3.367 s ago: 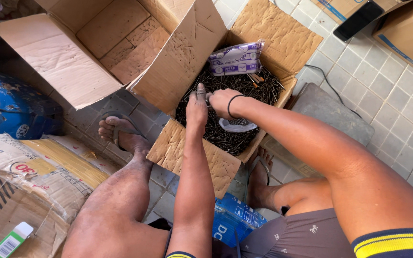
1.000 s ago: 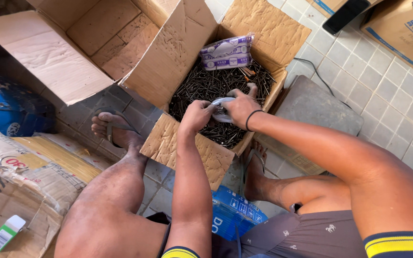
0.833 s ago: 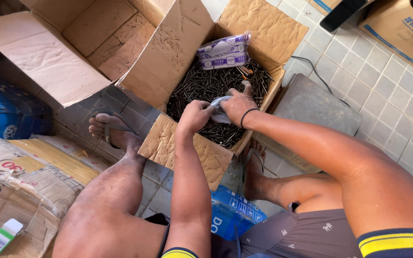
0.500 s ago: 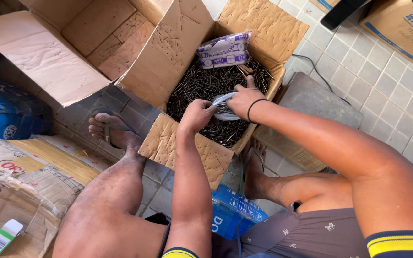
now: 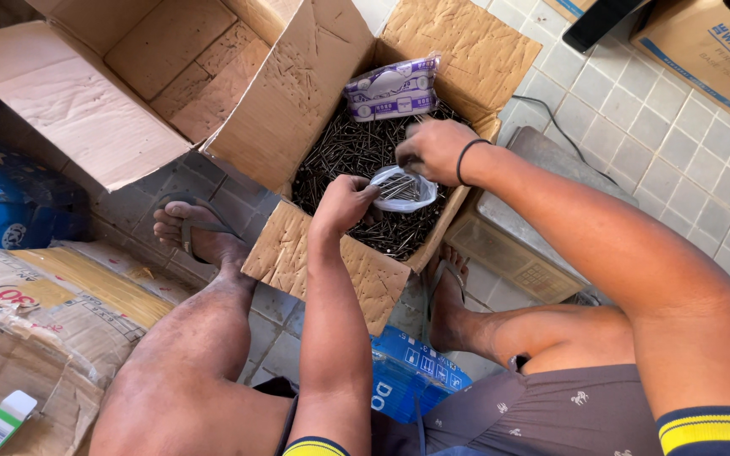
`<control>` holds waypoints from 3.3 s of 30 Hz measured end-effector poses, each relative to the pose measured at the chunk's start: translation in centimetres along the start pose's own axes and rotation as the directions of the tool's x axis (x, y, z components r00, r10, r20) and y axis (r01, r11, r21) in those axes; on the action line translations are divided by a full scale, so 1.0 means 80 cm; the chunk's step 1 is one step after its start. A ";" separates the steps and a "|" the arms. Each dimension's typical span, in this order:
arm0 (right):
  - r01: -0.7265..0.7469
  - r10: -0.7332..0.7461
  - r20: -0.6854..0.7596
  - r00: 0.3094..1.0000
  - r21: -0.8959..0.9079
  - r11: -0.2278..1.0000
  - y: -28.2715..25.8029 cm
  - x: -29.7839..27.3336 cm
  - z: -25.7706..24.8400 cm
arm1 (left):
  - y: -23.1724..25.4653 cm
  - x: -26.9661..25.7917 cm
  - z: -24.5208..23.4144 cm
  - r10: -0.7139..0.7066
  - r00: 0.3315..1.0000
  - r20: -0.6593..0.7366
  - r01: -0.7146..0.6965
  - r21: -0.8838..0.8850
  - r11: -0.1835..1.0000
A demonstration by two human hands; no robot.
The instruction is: The person picks up groups of nails from a large box by hand and places them into a small plastic bag, then places the bag on a scale.
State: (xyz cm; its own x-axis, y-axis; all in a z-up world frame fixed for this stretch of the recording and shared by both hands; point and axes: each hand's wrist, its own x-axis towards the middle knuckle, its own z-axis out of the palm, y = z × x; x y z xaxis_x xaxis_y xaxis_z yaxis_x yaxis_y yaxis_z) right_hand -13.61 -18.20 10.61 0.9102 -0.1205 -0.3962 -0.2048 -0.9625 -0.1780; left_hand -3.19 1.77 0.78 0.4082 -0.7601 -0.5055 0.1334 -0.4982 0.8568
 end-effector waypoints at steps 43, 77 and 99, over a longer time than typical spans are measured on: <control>-0.090 0.001 0.214 0.977 0.406 0.909 0.054 0.053 0.015 | -0.015 0.002 -0.010 -0.014 0.993 0.118 0.033 -0.164 0.986; 0.007 0.000 0.029 1.000 -0.257 0.966 -0.122 0.200 0.083 | -0.025 0.030 -0.071 -0.177 0.735 -0.655 -0.252 -0.506 0.825; -0.162 0.162 -0.014 0.987 -0.054 0.985 -0.124 0.212 0.117 | -0.019 0.026 -0.065 -0.219 0.759 -0.614 -0.305 -0.632 0.713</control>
State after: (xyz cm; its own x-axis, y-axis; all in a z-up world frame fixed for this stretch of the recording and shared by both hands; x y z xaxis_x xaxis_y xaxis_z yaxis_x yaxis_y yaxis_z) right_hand 0.50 -8.40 -2.81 0.8701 -0.2781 -0.4069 -0.3300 -0.9419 -0.0619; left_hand 2.14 3.14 -1.05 0.8347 -0.2117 -0.5084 0.5408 0.1406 0.8293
